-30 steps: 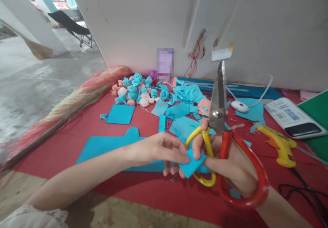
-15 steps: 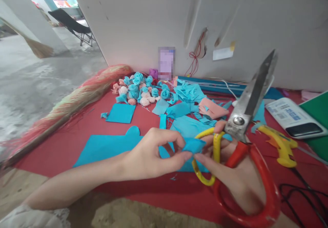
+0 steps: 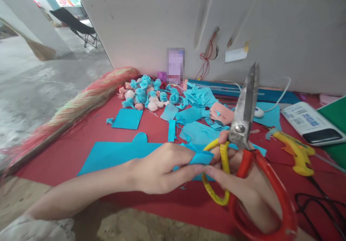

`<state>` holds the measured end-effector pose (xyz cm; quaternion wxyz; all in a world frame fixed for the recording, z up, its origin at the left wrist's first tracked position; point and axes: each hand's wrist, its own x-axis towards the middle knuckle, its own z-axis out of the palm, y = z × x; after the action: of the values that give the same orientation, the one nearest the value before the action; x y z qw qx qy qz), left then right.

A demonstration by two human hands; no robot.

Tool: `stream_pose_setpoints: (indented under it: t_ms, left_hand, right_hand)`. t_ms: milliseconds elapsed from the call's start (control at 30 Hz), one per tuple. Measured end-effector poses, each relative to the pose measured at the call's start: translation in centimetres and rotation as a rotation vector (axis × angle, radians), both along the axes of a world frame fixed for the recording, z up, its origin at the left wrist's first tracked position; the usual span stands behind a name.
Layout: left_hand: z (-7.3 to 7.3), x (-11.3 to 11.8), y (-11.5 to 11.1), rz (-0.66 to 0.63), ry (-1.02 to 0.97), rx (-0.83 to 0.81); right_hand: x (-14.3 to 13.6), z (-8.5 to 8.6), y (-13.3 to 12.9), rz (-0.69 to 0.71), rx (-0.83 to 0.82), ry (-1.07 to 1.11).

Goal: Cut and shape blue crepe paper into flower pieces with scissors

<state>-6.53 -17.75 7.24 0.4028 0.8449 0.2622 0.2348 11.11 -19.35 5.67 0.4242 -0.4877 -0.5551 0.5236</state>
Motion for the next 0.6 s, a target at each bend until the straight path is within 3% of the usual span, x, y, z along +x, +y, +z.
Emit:
stream_pose_setpoints:
  t_ms: [200, 333, 467, 600]
  left_hand:
    - [0.0, -0.1, -0.2, 0.067, -0.034, -0.031]
    - [-0.2, 0.0, -0.2, 0.073, -0.043, -0.083]
    - [-0.4, 0.3, -0.3, 0.126, -0.081, -0.047]
    - [-0.2, 0.2, -0.3, 0.158, -0.119, -0.092]
  right_hand:
    - [-0.4, 1.1, 0.1, -0.081, -0.106, 0.028]
    - [-0.1, 1.1, 0.2, -0.101, -0.082, 0.034]
    - [0.7, 0.9, 0.1, 0.002, -0.046, -0.063]
    - [0.4, 0.9, 0.4, -0.051, -0.047, -0.007]
